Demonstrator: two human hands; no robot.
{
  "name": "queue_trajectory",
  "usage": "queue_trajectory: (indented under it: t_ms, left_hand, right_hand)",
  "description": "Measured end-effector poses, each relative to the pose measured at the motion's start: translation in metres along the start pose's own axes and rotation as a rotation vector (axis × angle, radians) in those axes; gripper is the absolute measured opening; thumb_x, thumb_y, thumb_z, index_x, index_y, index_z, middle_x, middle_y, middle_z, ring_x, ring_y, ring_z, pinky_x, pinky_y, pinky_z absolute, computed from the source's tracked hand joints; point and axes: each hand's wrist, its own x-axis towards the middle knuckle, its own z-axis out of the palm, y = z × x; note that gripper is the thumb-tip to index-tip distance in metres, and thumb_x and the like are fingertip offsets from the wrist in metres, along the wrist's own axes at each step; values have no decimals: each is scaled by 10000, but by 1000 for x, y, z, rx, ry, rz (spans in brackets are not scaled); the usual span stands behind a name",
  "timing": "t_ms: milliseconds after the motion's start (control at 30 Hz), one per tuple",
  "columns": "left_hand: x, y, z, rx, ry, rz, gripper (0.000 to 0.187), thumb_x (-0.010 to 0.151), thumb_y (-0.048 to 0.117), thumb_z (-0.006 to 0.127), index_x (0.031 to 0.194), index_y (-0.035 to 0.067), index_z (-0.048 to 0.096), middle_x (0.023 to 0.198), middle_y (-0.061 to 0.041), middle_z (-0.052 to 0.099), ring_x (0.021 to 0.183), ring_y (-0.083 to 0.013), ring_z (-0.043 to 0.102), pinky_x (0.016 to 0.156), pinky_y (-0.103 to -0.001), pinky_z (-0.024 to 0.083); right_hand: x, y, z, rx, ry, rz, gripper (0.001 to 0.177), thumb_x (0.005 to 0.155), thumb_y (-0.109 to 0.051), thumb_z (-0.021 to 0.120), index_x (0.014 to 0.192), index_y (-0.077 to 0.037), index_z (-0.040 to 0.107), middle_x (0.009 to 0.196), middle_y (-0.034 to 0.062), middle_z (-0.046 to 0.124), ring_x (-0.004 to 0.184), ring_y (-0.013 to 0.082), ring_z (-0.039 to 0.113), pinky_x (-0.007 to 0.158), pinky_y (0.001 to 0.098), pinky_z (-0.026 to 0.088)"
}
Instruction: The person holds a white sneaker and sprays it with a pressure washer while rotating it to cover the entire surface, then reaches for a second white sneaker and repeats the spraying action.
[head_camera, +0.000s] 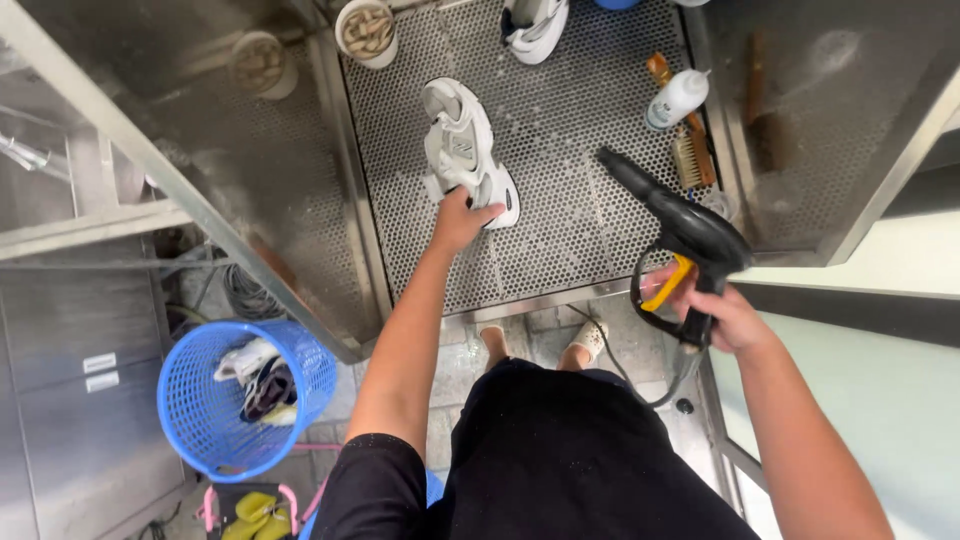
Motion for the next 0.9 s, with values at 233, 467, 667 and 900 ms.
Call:
queue_trajectory:
  t_ms: [233, 467, 667, 900]
  left_hand:
    - [43, 3, 26, -95, 377, 52, 605, 870, 347, 790, 1271, -50, 571, 1123, -198, 726, 1001, -301, 693, 878, -396, 521]
    - [66, -75, 24, -637, 163, -280, 633, 1061, 490, 443, 1353, -57, 566, 1355, -157, 638, 1236, -262, 599, 1067, -367, 440]
    - [57, -97, 34, -1005, 47, -335, 669, 1044, 485, 444, 1413, -72, 483, 1439, -184, 574, 1319, -290, 554, 1148, -433, 399]
    - [34, -79, 44, -990, 135, -409, 683, 1032, 508, 439, 1469, -16, 428, 1507, -150, 516, 1402, -273, 481, 1191, -421, 319]
  right_hand:
    - [-50, -12, 32, 198, 52, 101, 595, 964, -505, 562, 1306, -18, 565, 1025, 168, 666, 1067, 342, 643, 1046, 493, 454]
    - [-43, 5, 63, -3, 223, 311, 324, 916, -208, 524, 1145, 8, 601, 1039, 158, 734, 1097, 292, 691, 1034, 419, 477]
    - [-33, 5, 84, -104, 141, 227, 316, 917, -170, 590, 1176, 9, 618, 979, 109, 654, 996, 239, 643, 964, 397, 497]
    - [-31, 5, 82, -62, 180, 336, 247, 974, -229, 595, 1069, -1, 603, 839, 62, 591, 840, 187, 585, 807, 350, 516]
